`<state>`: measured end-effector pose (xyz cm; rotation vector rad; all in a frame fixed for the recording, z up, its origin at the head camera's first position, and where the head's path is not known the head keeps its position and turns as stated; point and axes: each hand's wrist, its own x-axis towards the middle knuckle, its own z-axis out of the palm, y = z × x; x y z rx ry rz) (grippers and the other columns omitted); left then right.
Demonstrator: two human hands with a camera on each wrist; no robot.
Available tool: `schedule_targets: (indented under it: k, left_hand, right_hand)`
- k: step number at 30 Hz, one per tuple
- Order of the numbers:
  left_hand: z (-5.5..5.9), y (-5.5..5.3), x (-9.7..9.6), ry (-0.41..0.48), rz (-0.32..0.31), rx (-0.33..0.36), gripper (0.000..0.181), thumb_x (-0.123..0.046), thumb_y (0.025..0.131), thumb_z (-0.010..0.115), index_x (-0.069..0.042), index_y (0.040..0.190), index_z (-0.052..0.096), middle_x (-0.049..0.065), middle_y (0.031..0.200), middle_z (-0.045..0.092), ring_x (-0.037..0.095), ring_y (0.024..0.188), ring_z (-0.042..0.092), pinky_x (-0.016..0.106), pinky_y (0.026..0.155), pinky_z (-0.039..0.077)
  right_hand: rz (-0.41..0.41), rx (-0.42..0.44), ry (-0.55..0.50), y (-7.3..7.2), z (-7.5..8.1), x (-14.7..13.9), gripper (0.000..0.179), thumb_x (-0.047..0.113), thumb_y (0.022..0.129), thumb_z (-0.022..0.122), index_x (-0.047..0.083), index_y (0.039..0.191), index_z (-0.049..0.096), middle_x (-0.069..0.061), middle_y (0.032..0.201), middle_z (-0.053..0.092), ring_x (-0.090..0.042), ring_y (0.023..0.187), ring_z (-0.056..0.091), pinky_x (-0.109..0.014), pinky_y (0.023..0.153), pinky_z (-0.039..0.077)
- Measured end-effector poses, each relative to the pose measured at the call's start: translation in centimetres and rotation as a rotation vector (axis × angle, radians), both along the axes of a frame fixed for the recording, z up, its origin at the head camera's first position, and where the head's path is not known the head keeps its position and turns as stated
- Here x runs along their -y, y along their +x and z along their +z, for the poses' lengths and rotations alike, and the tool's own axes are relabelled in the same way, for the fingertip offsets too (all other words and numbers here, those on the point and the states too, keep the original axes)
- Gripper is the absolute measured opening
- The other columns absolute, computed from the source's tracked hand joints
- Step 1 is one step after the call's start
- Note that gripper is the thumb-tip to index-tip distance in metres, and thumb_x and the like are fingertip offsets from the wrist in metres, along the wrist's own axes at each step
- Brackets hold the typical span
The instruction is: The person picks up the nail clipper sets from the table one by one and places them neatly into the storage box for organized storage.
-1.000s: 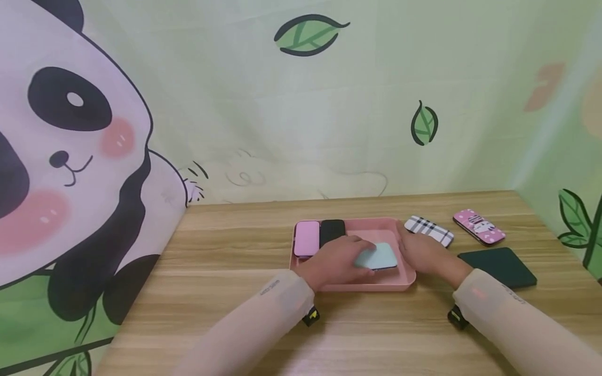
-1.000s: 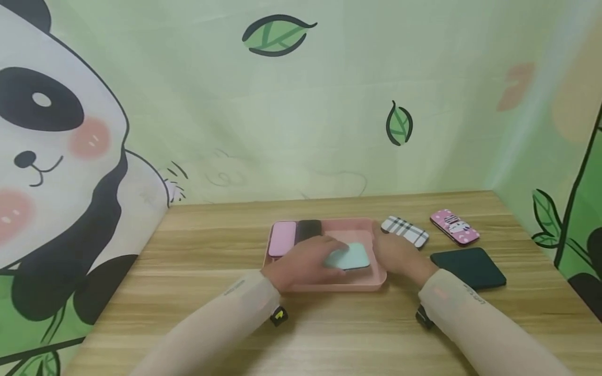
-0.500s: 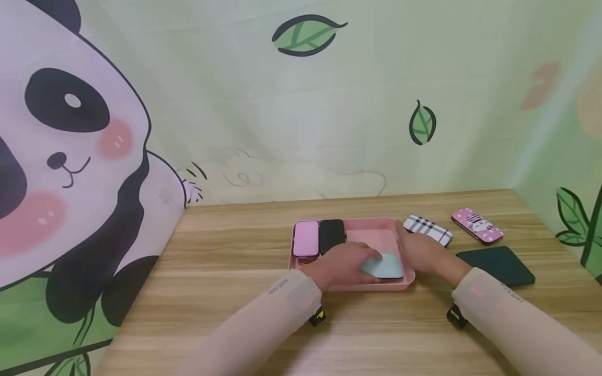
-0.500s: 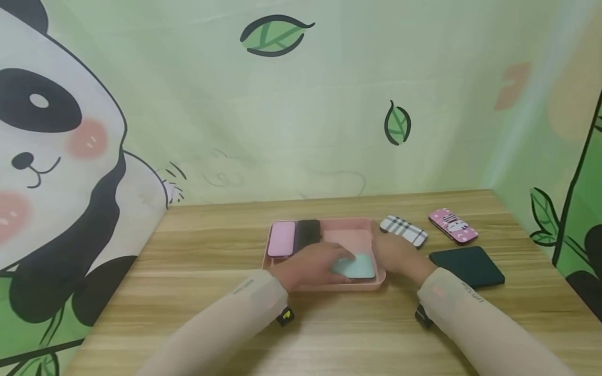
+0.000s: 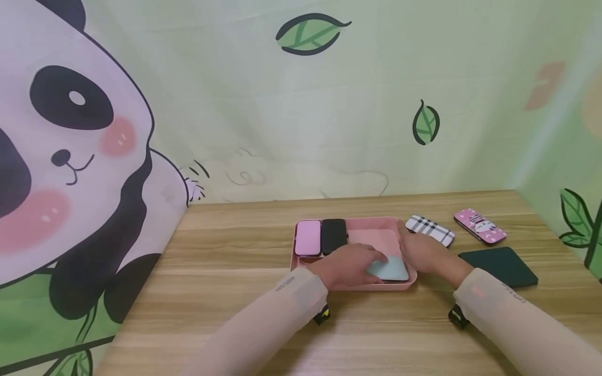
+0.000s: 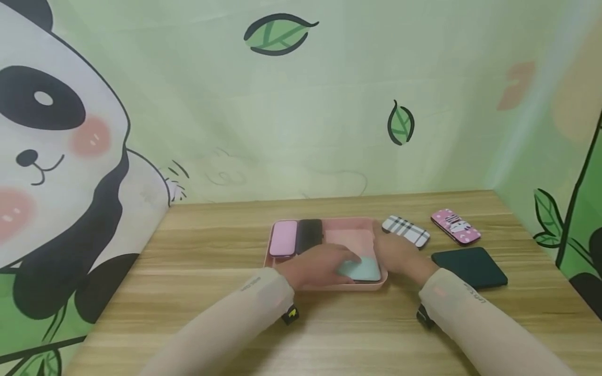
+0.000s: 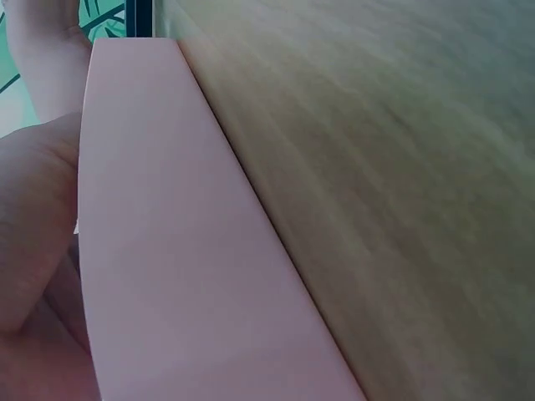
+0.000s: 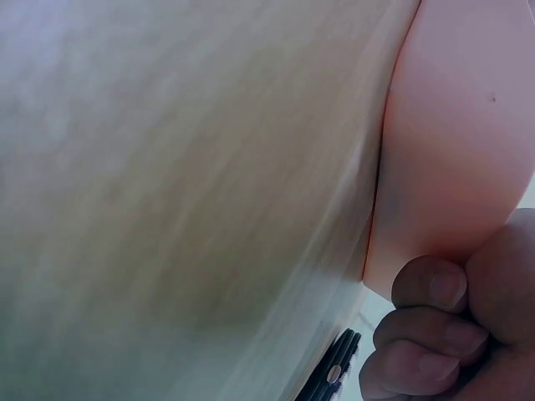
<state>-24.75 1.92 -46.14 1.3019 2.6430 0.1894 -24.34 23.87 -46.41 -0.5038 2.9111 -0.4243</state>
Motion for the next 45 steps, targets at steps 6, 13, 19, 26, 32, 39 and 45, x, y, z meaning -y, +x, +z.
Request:
schedule_targets:
  k: [6,13,19,26,32,39,45]
  left_hand:
    - [-0.01,0.11,-0.48,-0.017,-0.001,0.008,0.049,-0.041,0.092,0.071,-0.025,0.138,0.061,-0.010,0.130,0.063,0.001,0.107,0.055,0.017,0.099,0.043]
    - [-0.22,0.07,-0.74,-0.035,0.002,-0.001,0.050,-0.041,0.093,0.070,-0.024,0.139,0.060,-0.008,0.132,0.063,0.002,0.112,0.057,0.018,0.103,0.042]
    - [-0.22,0.03,-0.74,-0.027,-0.026,0.006,0.045,-0.038,0.096,0.067,-0.022,0.138,0.062,-0.007,0.130,0.065,0.003,0.112,0.058,0.018,0.103,0.043]
    - [0.05,0.22,-0.69,-0.028,-0.033,-0.011,0.043,-0.036,0.097,0.065,-0.022,0.137,0.063,-0.007,0.129,0.066,0.003,0.111,0.059,0.019,0.103,0.043]
    - [-0.16,0.18,-0.54,-0.015,-0.027,0.016,0.041,-0.037,0.098,0.064,-0.023,0.136,0.063,-0.009,0.130,0.065,0.001,0.112,0.058,0.019,0.106,0.041]
    - [-0.18,0.21,-0.57,-0.014,-0.025,0.042,0.041,-0.036,0.098,0.064,-0.023,0.137,0.062,-0.011,0.132,0.063,0.000,0.115,0.056,0.019,0.107,0.040]
    - [-0.20,0.21,-0.47,-0.010,-0.028,0.044,0.041,-0.037,0.098,0.063,-0.023,0.136,0.063,-0.010,0.131,0.064,0.000,0.113,0.057,0.020,0.107,0.041]
  right_hand:
    - [-0.003,0.009,-0.012,-0.13,-0.55,-0.14,0.061,0.020,0.108,0.030,-0.014,0.154,0.009,-0.002,0.062,0.045,-0.015,0.054,0.046,-0.030,0.050,0.035]
    - [-0.005,0.000,-0.026,-0.08,-0.40,-0.11,0.060,0.019,0.108,0.032,-0.016,0.153,0.011,-0.002,0.059,0.044,-0.013,0.048,0.040,-0.029,0.047,0.032]
    - [-0.017,0.019,-0.016,-0.10,-0.40,-0.16,0.061,0.020,0.108,0.030,-0.014,0.154,0.008,-0.003,0.061,0.045,-0.015,0.051,0.042,-0.030,0.048,0.033]
    - [-0.017,0.015,-0.015,-0.16,-0.46,-0.17,0.061,0.020,0.108,0.029,-0.014,0.154,0.007,-0.003,0.062,0.046,-0.015,0.052,0.044,-0.030,0.049,0.034]
    - [-0.011,0.011,-0.026,-0.05,-0.46,-0.11,0.061,0.019,0.108,0.031,-0.015,0.154,0.009,-0.002,0.059,0.044,-0.013,0.048,0.038,-0.029,0.047,0.031]
    - [-0.005,-0.002,-0.025,-0.05,-0.43,-0.08,0.060,0.018,0.108,0.032,-0.016,0.153,0.011,-0.001,0.058,0.044,-0.013,0.048,0.038,-0.029,0.047,0.031]
    - [-0.015,0.012,-0.026,-0.08,-0.57,-0.08,0.061,0.019,0.108,0.032,-0.015,0.154,0.009,-0.001,0.059,0.044,-0.013,0.048,0.038,-0.029,0.047,0.031]
